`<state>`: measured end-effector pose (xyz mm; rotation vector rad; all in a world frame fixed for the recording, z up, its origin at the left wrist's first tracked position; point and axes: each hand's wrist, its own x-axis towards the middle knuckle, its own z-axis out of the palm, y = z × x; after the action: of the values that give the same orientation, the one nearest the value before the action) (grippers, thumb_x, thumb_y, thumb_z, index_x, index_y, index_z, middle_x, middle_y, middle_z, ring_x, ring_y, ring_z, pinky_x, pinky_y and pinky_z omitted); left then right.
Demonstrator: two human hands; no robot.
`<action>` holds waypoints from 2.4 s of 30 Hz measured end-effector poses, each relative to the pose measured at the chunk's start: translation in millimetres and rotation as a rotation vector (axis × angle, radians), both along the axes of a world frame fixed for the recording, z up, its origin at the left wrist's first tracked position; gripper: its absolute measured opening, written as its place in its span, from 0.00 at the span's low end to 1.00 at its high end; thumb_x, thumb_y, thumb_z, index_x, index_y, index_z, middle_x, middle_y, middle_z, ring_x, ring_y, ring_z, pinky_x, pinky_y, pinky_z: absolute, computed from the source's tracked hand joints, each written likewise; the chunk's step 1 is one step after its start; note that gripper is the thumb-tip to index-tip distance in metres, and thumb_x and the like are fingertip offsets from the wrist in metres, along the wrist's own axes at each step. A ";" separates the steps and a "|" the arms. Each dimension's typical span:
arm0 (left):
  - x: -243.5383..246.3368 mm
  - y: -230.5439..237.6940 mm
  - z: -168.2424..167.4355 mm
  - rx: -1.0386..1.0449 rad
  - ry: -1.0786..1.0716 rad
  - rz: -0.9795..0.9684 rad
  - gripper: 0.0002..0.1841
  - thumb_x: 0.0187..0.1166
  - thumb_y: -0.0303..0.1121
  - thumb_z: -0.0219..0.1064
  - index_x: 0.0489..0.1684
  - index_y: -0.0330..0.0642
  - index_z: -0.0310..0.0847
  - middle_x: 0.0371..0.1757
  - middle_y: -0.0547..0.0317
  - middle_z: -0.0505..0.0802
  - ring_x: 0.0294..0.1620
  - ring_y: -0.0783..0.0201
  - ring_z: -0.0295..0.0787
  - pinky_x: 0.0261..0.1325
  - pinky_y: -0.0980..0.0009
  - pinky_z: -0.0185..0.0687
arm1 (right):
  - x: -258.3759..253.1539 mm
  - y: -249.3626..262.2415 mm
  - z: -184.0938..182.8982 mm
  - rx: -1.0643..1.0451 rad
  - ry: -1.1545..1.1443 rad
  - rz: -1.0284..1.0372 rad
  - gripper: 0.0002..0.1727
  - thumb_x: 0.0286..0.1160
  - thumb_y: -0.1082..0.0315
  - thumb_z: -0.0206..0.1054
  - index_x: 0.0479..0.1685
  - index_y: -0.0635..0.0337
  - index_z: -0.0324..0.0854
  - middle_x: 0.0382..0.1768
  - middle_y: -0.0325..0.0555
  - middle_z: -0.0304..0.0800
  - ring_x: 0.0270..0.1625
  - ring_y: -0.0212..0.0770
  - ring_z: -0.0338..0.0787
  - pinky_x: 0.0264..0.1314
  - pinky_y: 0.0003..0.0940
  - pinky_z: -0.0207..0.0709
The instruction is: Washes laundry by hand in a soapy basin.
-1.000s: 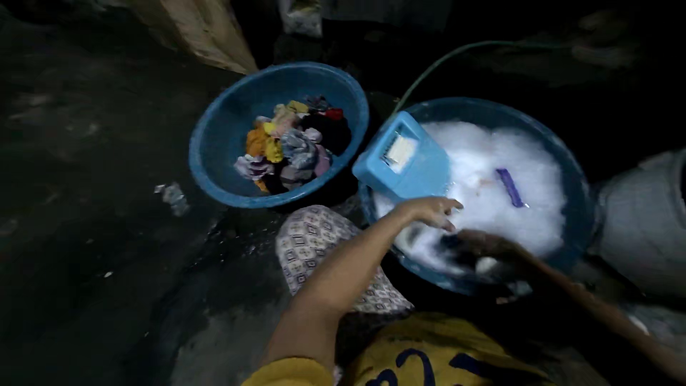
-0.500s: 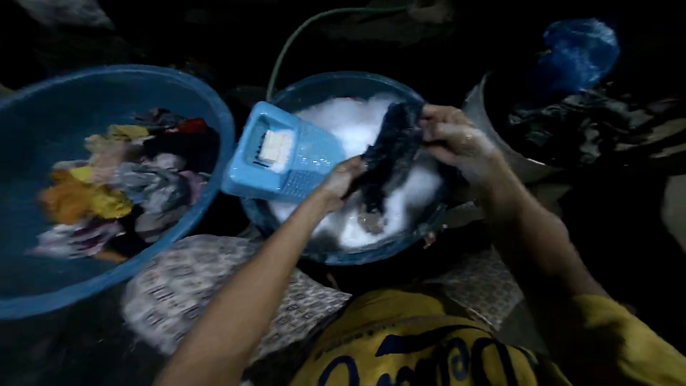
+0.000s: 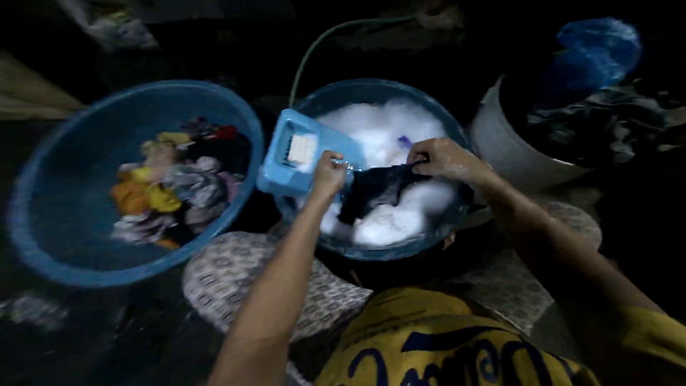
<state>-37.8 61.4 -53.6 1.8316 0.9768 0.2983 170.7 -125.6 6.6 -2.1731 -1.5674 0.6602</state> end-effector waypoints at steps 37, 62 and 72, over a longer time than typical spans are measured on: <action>31.9 -14.5 97.3 0.437 0.096 -0.362 0.11 0.83 0.30 0.65 0.52 0.31 0.87 0.49 0.36 0.92 0.54 0.43 0.90 0.62 0.40 0.80 | 0.1 -0.9 129.2 0.396 0.799 -0.298 0.14 0.70 0.82 0.61 0.51 0.60 0.83 0.36 0.39 0.90 0.34 0.31 0.91 0.37 0.32 0.89; -18.3 9.8 145.5 0.909 -0.292 -0.744 0.15 0.61 0.09 0.58 0.20 0.34 0.91 0.65 0.42 0.89 0.79 0.38 0.70 0.83 0.42 0.56 | 20.8 108.4 139.4 0.468 0.170 -0.328 0.10 0.72 0.74 0.68 0.46 0.58 0.93 0.50 0.49 0.95 0.52 0.43 0.91 0.58 0.47 0.82; -67.2 89.5 36.3 0.509 0.630 -0.514 0.14 0.81 0.40 0.66 0.49 0.42 0.93 0.62 0.43 0.90 0.77 0.34 0.70 0.70 0.27 0.59 | 59.4 103.7 -121.2 -0.092 0.016 -0.425 0.38 0.72 0.66 0.74 0.86 0.56 0.67 0.78 0.79 0.67 0.76 0.78 0.74 0.72 0.74 0.72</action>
<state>-105.0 150.9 -17.3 2.6512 0.8317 -0.4111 230.1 -21.9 -114.7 -2.4528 -1.0301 0.6162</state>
